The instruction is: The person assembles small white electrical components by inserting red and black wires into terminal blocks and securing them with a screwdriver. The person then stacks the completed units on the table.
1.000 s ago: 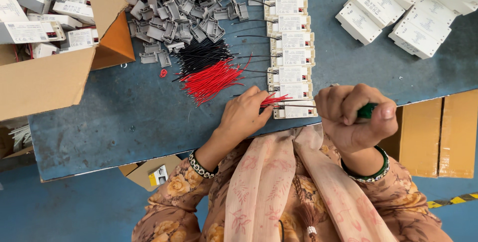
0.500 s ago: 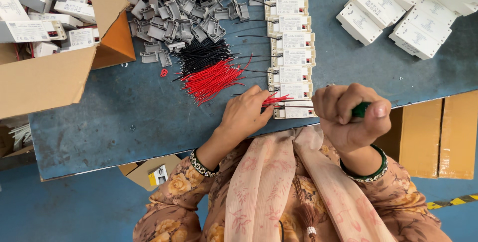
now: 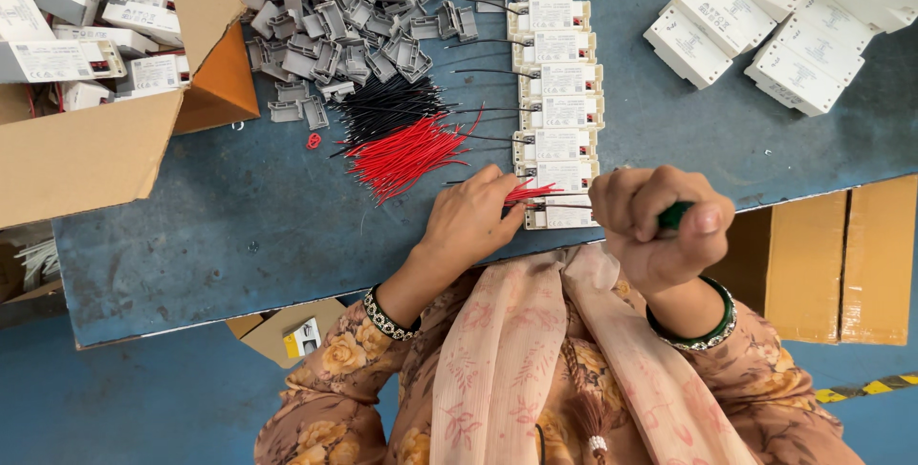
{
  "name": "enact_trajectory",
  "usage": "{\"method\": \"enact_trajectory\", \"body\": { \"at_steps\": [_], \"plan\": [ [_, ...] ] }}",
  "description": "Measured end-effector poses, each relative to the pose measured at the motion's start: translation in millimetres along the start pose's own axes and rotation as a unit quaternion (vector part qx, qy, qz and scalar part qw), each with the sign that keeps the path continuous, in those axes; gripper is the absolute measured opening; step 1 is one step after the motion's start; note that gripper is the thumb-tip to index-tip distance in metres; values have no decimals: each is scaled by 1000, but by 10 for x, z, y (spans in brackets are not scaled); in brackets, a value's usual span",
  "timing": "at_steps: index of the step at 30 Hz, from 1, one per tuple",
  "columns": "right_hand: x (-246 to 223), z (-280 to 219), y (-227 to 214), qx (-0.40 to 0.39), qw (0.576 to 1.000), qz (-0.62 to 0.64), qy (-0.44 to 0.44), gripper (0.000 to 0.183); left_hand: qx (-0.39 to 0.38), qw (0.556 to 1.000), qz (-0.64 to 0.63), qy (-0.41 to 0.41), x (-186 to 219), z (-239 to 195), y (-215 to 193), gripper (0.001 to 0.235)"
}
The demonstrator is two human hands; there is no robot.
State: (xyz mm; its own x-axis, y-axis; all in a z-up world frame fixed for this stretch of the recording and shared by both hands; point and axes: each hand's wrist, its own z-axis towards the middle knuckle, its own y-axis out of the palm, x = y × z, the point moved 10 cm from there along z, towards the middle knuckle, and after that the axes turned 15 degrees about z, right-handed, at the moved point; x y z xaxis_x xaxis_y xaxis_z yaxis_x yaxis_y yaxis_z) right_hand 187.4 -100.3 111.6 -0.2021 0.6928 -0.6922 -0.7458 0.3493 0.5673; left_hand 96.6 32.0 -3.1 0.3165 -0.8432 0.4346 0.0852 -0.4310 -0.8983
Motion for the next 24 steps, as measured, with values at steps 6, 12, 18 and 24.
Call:
{"method": "enact_trajectory", "body": {
  "at_steps": [6, 12, 18, 24],
  "plan": [
    [18, 3, 43, -8, 1000, -16, 21, 66, -1, 1000, -6, -2, 4, 23, -9, 29],
    [18, 17, 13, -1, 1000, -1, 19, 66, -5, 1000, 0, -8, -4, 62, 36, 30],
    [17, 17, -15, 3, 1000, 0, 20, 65, -36, 999, 3, -13, -22, 118, 97, 27],
    [25, 21, -19, 2, 1000, -8, 20, 65, -56, 998, 5, -22, -3, 121, 158, 25]
  ]
}}
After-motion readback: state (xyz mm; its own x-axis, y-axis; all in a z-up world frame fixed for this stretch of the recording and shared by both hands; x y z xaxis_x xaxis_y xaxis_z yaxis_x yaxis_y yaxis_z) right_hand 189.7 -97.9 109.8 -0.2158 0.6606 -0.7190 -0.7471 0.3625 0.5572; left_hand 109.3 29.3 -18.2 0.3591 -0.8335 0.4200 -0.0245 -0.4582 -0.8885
